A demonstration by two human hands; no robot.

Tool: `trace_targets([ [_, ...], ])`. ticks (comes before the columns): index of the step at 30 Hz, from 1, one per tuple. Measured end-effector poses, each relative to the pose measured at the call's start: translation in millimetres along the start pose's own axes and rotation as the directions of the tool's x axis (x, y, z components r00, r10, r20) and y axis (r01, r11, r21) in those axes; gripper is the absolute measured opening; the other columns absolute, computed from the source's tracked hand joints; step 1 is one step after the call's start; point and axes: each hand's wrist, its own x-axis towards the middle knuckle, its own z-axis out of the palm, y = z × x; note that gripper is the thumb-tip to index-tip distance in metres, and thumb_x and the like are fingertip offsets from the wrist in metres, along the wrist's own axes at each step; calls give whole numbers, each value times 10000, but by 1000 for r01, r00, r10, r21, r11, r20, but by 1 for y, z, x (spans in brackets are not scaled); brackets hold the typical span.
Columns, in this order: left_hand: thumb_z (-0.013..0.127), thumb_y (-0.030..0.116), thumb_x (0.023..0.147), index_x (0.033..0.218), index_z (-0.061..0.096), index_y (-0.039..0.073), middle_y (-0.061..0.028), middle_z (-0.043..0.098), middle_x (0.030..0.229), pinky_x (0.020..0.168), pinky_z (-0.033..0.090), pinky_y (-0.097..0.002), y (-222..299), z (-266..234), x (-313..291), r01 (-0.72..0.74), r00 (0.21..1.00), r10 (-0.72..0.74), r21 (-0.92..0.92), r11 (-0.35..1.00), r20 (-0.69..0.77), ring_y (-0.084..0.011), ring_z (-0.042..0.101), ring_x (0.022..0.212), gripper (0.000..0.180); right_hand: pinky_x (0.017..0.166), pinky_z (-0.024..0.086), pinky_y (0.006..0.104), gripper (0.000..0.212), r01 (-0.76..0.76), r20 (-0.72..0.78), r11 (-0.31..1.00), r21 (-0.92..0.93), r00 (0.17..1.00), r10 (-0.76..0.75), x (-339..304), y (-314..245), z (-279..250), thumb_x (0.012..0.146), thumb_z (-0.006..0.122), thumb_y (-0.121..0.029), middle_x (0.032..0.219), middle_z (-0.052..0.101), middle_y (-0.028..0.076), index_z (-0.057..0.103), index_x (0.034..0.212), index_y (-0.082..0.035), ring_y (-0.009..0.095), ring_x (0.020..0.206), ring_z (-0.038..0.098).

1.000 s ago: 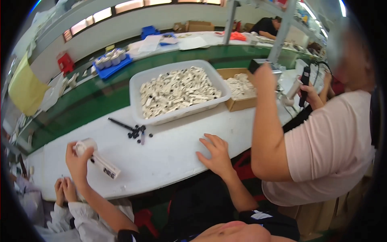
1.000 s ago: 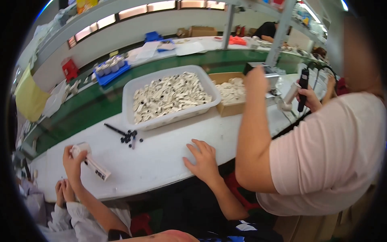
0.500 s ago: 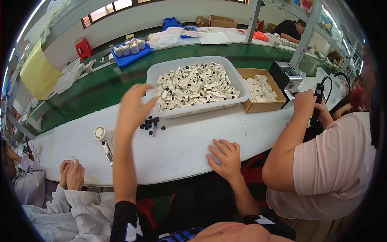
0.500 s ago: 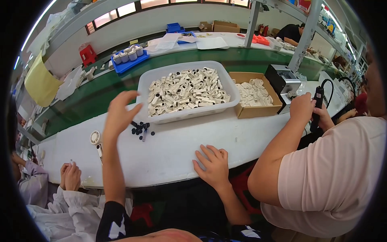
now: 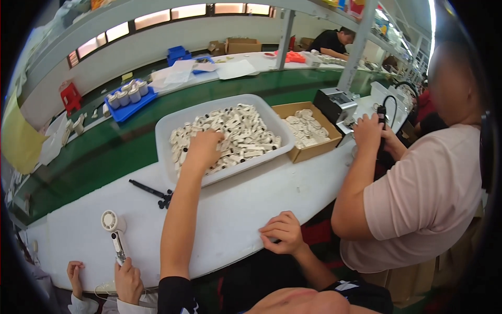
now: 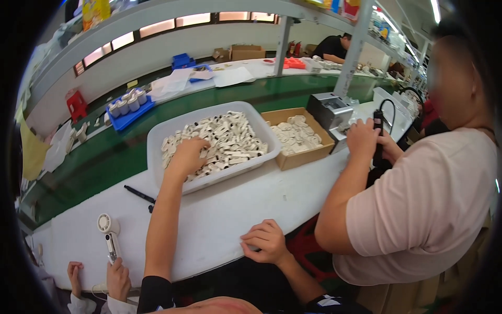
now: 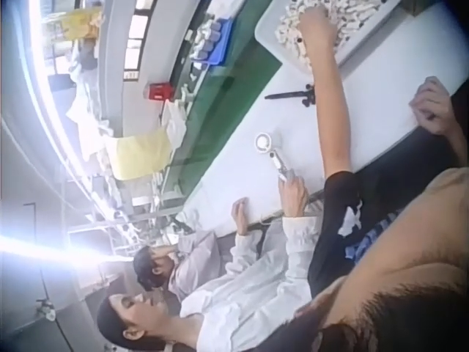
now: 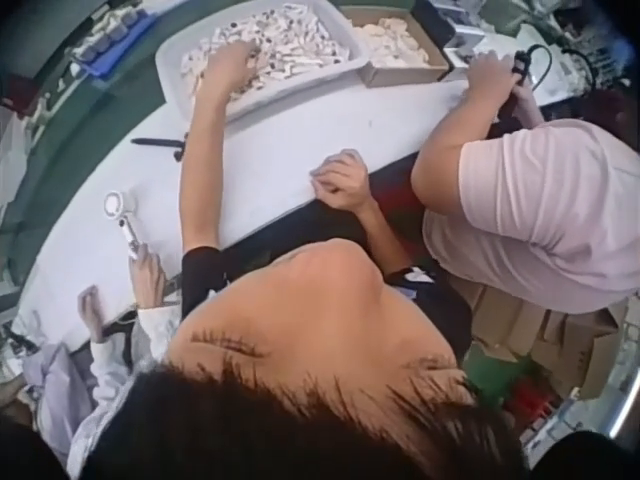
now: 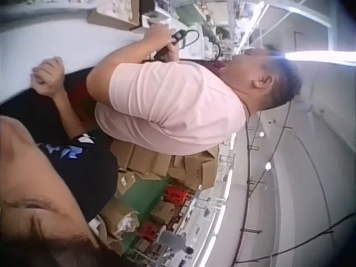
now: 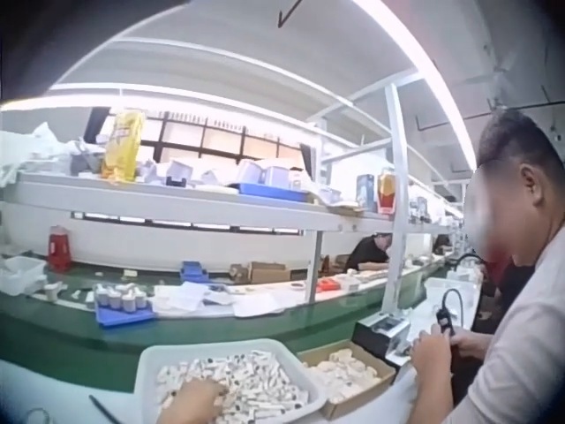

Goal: The person assembles small handheld electronic devices by hand, joining plastic casings and internal electronic components on an assembly line.

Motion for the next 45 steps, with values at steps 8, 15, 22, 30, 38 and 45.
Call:
trace_targets([
  [8,766,201,706,1147,645,97,-120,658,1094,954,422,-523,28,-33,-5,36,960,-31,11,999,-280,-323,591,1060,469,685,455,310,88,-140,120,989,-56,982,145,16,-5,3,684,753,-59,789,700,-8,682,727,-89,169,755,642],
  [15,819,267,676,1131,643,71,-110,660,1018,860,482,-396,30,-83,-22,-219,963,148,-336,916,-223,-280,611,969,526,777,468,273,301,-369,63,885,285,928,367,110,-44,17,805,672,-4,947,693,93,645,1105,4,134,832,614],
  [22,848,219,615,1086,660,44,-93,651,959,793,478,-327,26,-131,-53,-371,888,228,-328,868,-400,-240,604,871,537,858,467,281,341,-358,31,868,344,928,370,202,-36,29,952,550,-102,1170,610,104,556,1276,3,122,927,590],
  [30,830,155,595,1043,665,49,-45,649,943,772,462,-303,16,-153,-70,-417,853,247,-315,852,-461,-180,599,847,489,863,503,286,291,-340,230,773,536,940,254,245,-36,37,1008,487,-131,1154,621,93,569,1237,28,144,1012,608],
  [38,882,234,556,963,662,61,-23,661,882,700,454,-290,24,-158,-71,-490,623,175,-206,847,-762,-163,615,812,494,827,539,296,248,-193,133,687,701,981,140,273,-47,32,989,512,-106,1053,667,117,566,1179,45,173,939,659],
  [45,891,99,541,1080,650,51,-19,654,1038,807,459,-278,29,-162,-80,-424,674,161,-198,884,-721,-141,584,929,592,736,549,270,288,-298,239,344,891,949,204,277,-32,32,925,621,-124,931,684,143,512,1155,11,169,870,672],
])
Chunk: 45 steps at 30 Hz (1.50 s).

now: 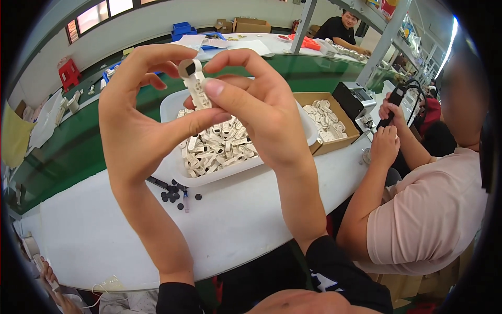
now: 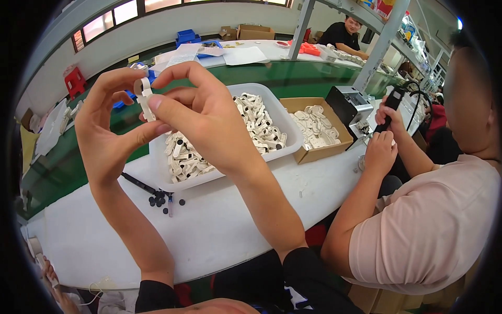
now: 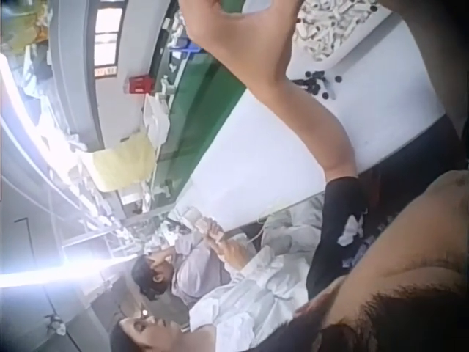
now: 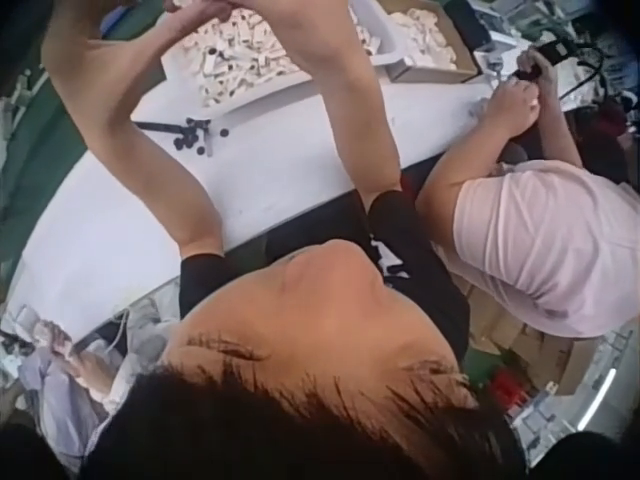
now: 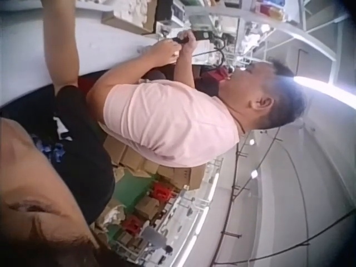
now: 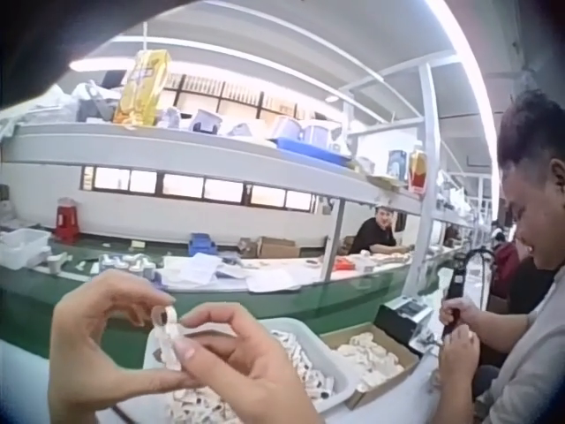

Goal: The person assembles small handheld electronic devices by hand, joining plastic casings and internal electronic components on an assembly line.

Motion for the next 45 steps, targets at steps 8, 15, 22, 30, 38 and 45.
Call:
trace_targets([
  [8,890,125,556,1114,670,54,-28,670,1058,823,445,-291,10,5,-1,15,1000,-16,13,1000,22,-151,586,940,604,693,543,254,352,35,-58,994,-101,997,-41,-7,-12,-6,847,720,-84,904,674,111,538,1136,4,137,817,650],
  [15,846,140,582,1107,685,59,-41,705,1027,735,443,-274,9,10,1,-55,998,55,14,998,16,-155,614,855,555,727,524,240,341,78,-77,979,-190,993,-94,-5,-13,-14,827,748,-78,908,673,96,568,1106,-3,118,836,643],
  [22,818,123,602,1113,690,58,-50,710,1006,738,445,-270,10,11,0,-59,998,59,23,998,13,-156,618,844,531,741,505,232,324,62,-80,982,-180,994,-77,-8,-17,-16,826,752,-86,899,673,80,582,1091,-6,106,832,636],
  [30,822,128,595,1099,694,49,-51,713,993,736,448,-270,11,7,0,-65,997,64,19,998,43,-154,621,837,525,723,493,219,319,15,-35,988,-151,999,-21,-9,-23,-16,828,753,-96,857,675,63,586,1084,-6,91,815,633],
  [38,826,121,592,1086,699,38,-48,709,975,746,458,-266,12,7,-1,-70,995,69,19,997,68,-150,616,828,516,703,481,212,315,14,0,984,-178,1000,-14,-9,-22,-20,823,753,-90,819,678,58,586,1077,-6,91,783,633],
  [45,829,104,590,1084,697,29,-54,703,952,768,479,-270,12,6,0,-78,994,78,-1,997,80,-156,611,821,517,697,478,212,321,19,13,985,-174,1000,-17,-8,-21,-22,815,758,-82,801,679,56,584,1074,-7,93,775,634],
])
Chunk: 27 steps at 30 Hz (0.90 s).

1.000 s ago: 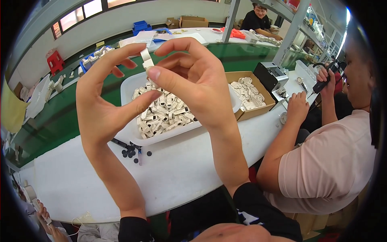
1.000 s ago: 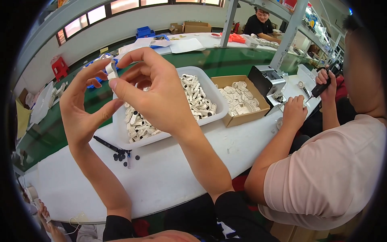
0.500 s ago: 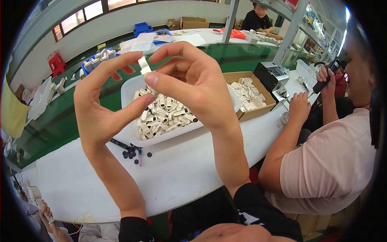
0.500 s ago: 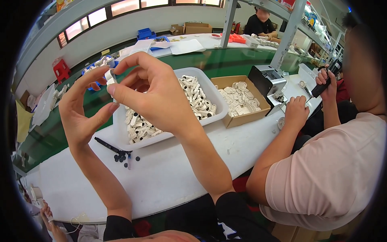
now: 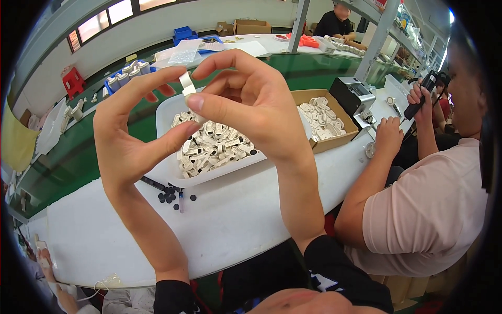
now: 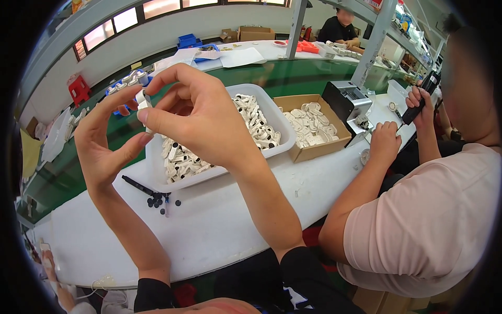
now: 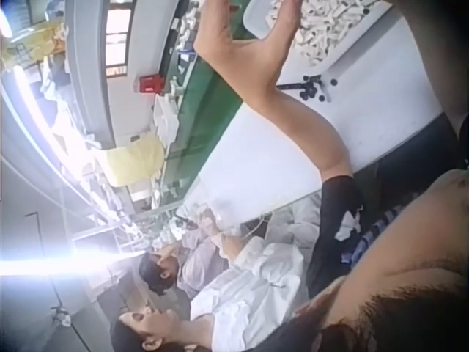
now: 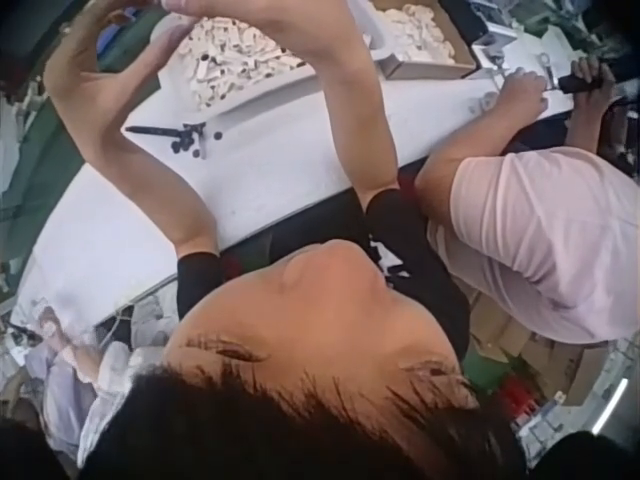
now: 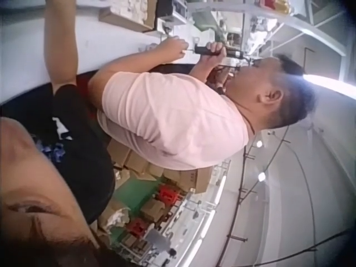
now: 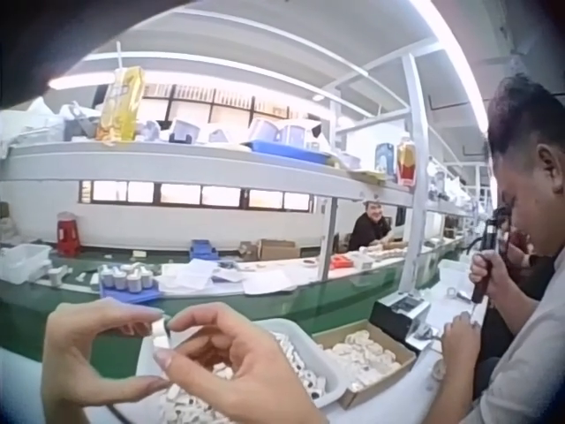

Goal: The person assembles small handheld electronic devices by hand, joining plastic casings and internal electronic components on an assembly line.

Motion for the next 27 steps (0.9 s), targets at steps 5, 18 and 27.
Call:
trace_targets([
  [5,830,97,598,1082,695,23,-66,701,951,762,492,-274,-1,0,1,-17,1000,16,22,1000,26,-161,611,814,508,698,484,219,323,-16,12,1000,-17,1000,16,1,1,-2,813,758,-71,799,679,58,582,1076,-8,96,776,635],
  [18,836,117,607,1083,692,29,-70,705,971,734,489,-279,3,0,-1,-20,1000,19,44,999,18,-168,617,800,505,697,487,220,319,-21,-1,999,-47,1000,21,-2,-3,2,816,746,-55,824,685,70,575,1080,-2,96,774,636],
  [27,841,132,605,1080,692,29,-64,708,954,714,477,-274,1,3,1,3,1000,-4,69,998,20,-162,623,789,508,679,488,218,314,-18,-10,996,-85,1000,18,1,-1,0,814,752,-61,819,687,75,579,1069,1,99,761,647],
])
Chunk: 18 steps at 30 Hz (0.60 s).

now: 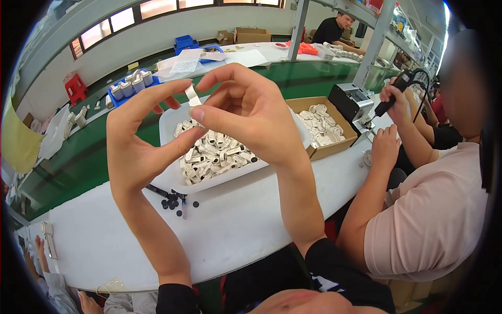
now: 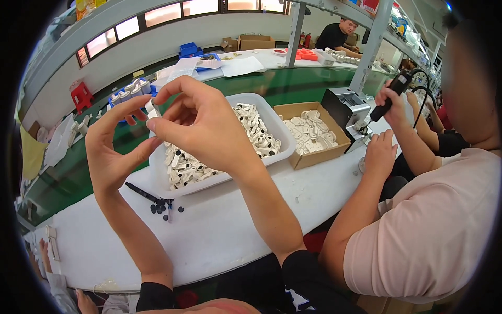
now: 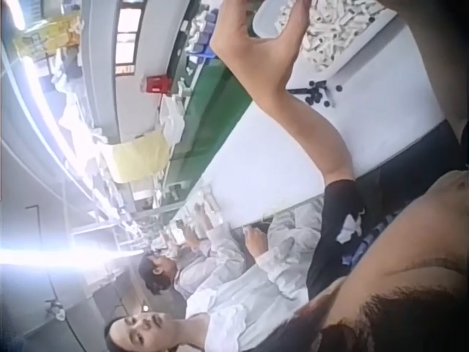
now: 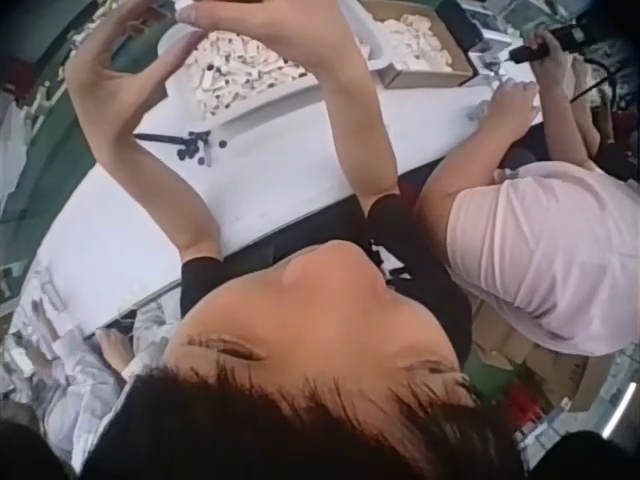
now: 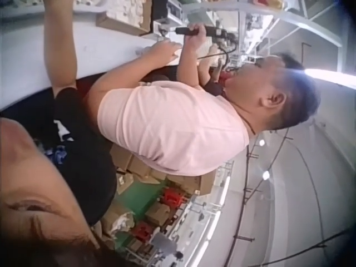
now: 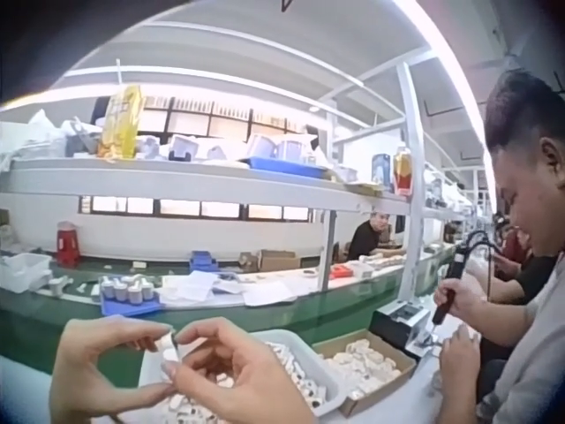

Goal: The person assembles small handheld electronic devices by hand, joining plastic casings and internal electronic components on an assembly line.

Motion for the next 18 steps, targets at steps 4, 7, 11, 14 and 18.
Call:
trace_targets([
  [4,838,131,608,1076,692,27,-64,708,947,708,475,-272,1,0,1,-23,1000,23,13,1000,-4,-163,624,785,501,669,490,218,307,7,3,1000,14,1000,-7,-1,0,0,814,753,-61,815,686,75,583,1063,-1,100,754,651],
  [7,836,129,610,1076,691,27,-65,709,951,708,475,-273,2,2,1,-26,1000,27,20,999,-15,-164,624,784,499,667,491,216,306,13,-6,1000,7,1000,-13,-1,0,0,814,753,-62,814,685,75,585,1062,-1,102,755,654],
  [11,834,129,611,1076,690,28,-65,709,960,706,474,-273,2,3,0,-30,999,30,18,999,-22,-163,625,783,497,665,491,213,305,20,-15,1000,-2,1000,-20,-1,0,0,814,754,-62,813,685,75,586,1061,-1,103,751,655],
  [14,832,129,613,1078,690,30,-64,710,965,704,474,-273,3,2,0,-30,999,31,25,999,-20,-163,625,782,496,664,490,211,304,25,-15,1000,-1,1000,-25,-2,0,0,814,754,-62,813,684,75,586,1060,-1,102,748,655],
  [18,828,127,616,1080,689,32,-61,712,972,703,473,-272,5,4,0,-27,1000,27,34,999,-9,-162,625,781,494,661,489,210,299,28,-20,1000,-1,999,-28,-3,1,-1,814,753,-62,814,685,76,588,1056,-3,100,743,655],
])
